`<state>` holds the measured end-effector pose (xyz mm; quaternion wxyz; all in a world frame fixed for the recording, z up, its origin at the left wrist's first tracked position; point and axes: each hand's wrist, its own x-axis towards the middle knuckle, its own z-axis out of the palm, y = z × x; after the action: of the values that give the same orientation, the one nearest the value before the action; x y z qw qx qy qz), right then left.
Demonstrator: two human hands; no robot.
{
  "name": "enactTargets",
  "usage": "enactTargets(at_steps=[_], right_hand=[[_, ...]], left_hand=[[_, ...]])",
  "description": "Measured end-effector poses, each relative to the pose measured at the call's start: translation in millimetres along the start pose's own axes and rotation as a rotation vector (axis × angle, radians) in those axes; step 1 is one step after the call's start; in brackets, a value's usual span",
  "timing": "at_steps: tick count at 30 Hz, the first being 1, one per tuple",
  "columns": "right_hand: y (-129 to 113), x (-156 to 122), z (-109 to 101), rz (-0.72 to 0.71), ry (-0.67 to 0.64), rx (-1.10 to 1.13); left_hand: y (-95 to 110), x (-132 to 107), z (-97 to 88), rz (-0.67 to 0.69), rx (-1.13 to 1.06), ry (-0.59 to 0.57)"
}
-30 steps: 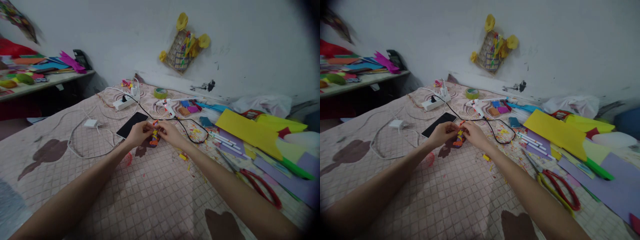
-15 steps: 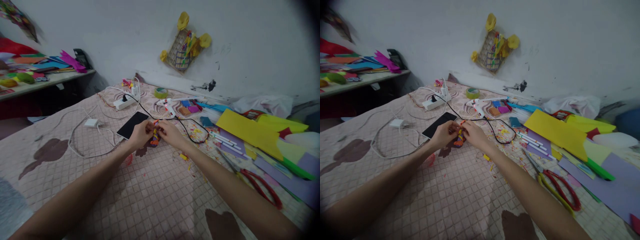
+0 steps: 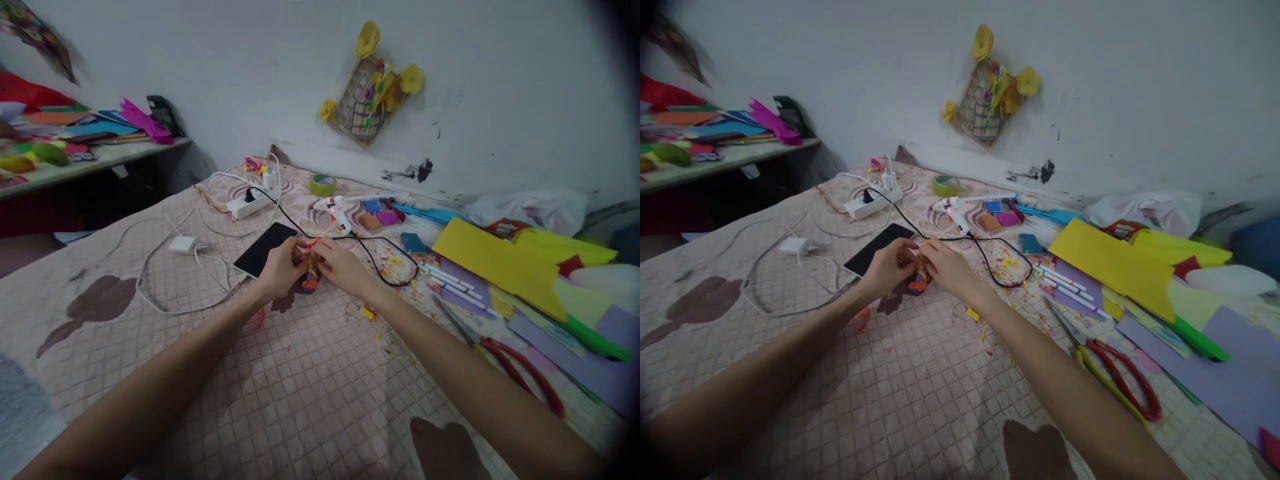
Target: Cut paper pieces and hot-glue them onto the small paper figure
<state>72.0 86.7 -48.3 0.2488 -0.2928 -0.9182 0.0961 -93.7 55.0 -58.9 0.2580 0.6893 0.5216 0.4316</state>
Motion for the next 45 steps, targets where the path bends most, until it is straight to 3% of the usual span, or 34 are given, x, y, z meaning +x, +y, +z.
enactTargets(at_steps=[45], right_hand=[[-4.8,3.8,-7.6,-0.005,-0.082,-0.123]], left_hand=[[-0.9,1.8,1.3,-0.018,-0.027,0.004]])
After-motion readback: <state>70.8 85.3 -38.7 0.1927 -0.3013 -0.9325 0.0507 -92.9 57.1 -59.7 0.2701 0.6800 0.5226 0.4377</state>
